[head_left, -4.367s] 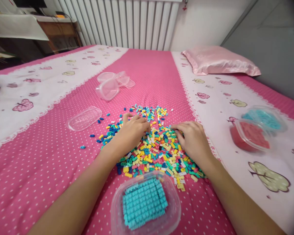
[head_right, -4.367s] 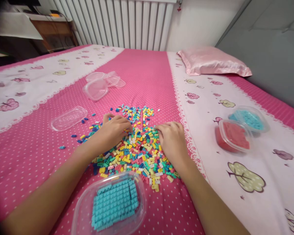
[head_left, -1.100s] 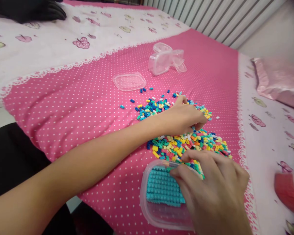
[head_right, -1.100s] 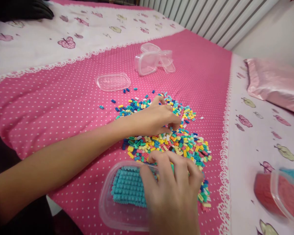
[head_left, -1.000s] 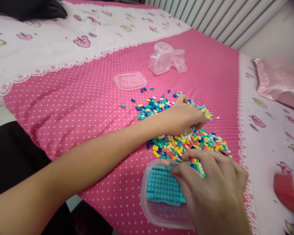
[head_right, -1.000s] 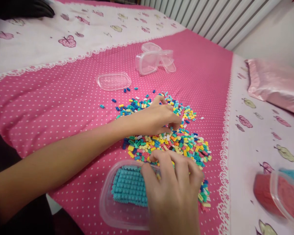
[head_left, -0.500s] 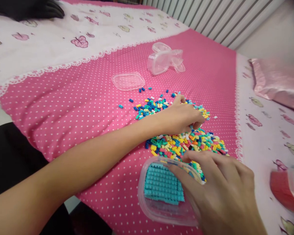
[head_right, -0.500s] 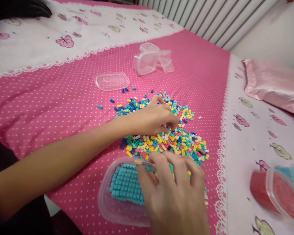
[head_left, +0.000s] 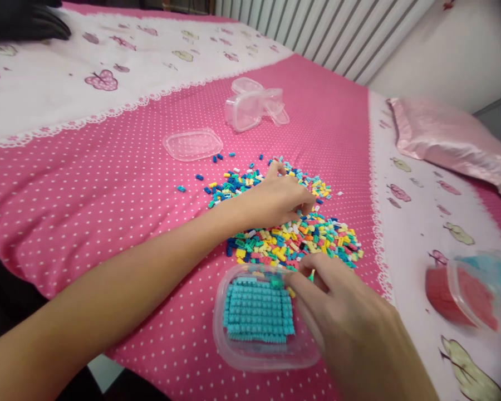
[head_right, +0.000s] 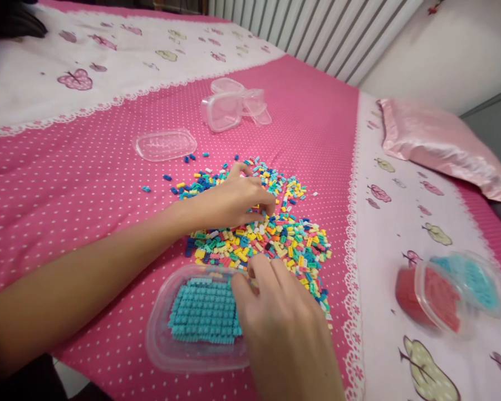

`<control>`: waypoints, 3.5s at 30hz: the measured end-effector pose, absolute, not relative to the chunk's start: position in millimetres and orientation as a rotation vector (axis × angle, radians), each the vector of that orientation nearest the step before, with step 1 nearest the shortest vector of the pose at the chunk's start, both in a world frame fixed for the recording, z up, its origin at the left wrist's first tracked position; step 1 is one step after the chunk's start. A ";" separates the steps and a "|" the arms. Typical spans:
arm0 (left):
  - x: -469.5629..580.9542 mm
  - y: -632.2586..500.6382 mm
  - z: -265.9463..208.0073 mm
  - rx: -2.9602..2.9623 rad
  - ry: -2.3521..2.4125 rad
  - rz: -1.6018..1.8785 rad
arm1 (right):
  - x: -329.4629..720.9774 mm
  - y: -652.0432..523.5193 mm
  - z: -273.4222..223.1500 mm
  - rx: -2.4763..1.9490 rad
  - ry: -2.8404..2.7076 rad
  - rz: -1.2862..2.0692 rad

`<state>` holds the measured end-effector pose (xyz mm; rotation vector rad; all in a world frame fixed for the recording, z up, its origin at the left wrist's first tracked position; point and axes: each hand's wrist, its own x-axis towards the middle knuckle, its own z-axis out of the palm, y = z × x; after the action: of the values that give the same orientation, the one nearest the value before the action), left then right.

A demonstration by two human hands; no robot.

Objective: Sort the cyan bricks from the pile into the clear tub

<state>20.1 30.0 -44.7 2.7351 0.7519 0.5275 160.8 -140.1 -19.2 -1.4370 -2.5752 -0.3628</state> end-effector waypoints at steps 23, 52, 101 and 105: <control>21.8 28.5 -43.5 2.758 0.765 0.516 | 144.6 -125.3 -35.2 -1.249 -2.558 -0.493; 22.7 30.2 -43.9 2.715 0.767 0.496 | 146.8 -122.3 -43.7 -1.273 -2.545 -0.569; 20.1 25.8 -35.4 2.490 0.189 0.760 | 193.7 -98.1 -30.0 -1.597 -1.641 0.418; 17.8 28.3 -35.4 2.521 0.227 0.685 | 194.2 -104.1 -22.2 -1.634 -1.791 0.317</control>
<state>17.8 28.3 -35.4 2.5209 0.2272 0.6855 194.2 -104.1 -22.2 -1.6343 -1.7907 0.3175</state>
